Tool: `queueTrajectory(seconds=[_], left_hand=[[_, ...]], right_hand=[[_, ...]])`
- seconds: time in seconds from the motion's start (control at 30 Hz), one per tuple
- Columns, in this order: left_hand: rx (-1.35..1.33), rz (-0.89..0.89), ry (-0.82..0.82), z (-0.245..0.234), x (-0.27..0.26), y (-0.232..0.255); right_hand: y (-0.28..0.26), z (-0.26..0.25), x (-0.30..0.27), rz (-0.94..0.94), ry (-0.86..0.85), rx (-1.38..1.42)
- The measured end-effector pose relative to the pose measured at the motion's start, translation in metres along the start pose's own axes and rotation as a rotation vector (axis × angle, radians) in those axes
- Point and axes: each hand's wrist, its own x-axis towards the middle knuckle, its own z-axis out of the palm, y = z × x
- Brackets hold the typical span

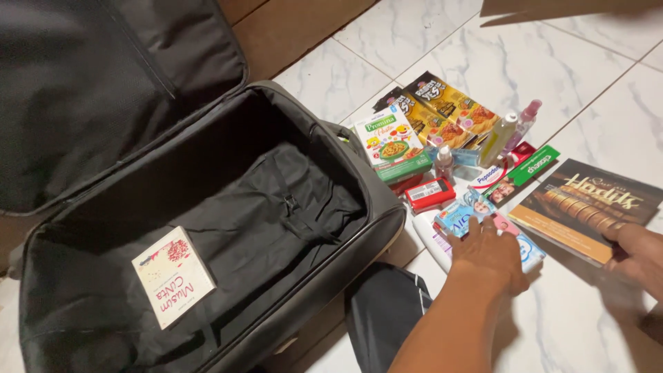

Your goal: Packing a variety of toiletries, food packets, and books into a black suitcase on the floor.

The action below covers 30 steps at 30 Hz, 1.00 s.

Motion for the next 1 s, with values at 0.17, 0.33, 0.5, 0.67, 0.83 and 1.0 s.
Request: queueTrajectory(seconds=[0.17,0.33,0.5,0.67,0.83,1.0], left_hand=[[-0.031,-0.037,-0.013,0.009,0.012,-0.007],[0.006,-0.027,-0.050,-0.001,0.010,-0.003],[0.013,-0.035,-0.048,0.008,0.012,-0.005],[-0.017,-0.027,-0.006,0.009,0.008,-0.007],[-0.034,-0.045,-0.015,-0.014,-0.002,-0.002],[-0.059,-0.063,0.016,-0.015,0.006,-0.008]], right_hand=[[-0.023,0.078,-0.050,0.088,0.024,0.063],[-0.054,0.089,-0.116,0.186,-0.057,0.002],[-0.049,0.089,-0.113,0.197,-0.110,-0.044],[-0.059,0.099,-0.132,0.188,-0.111,-0.037],[-0.046,0.092,-0.102,0.151,-0.131,-0.045],[-0.050,0.096,-0.107,0.141,-0.129,-0.108]])
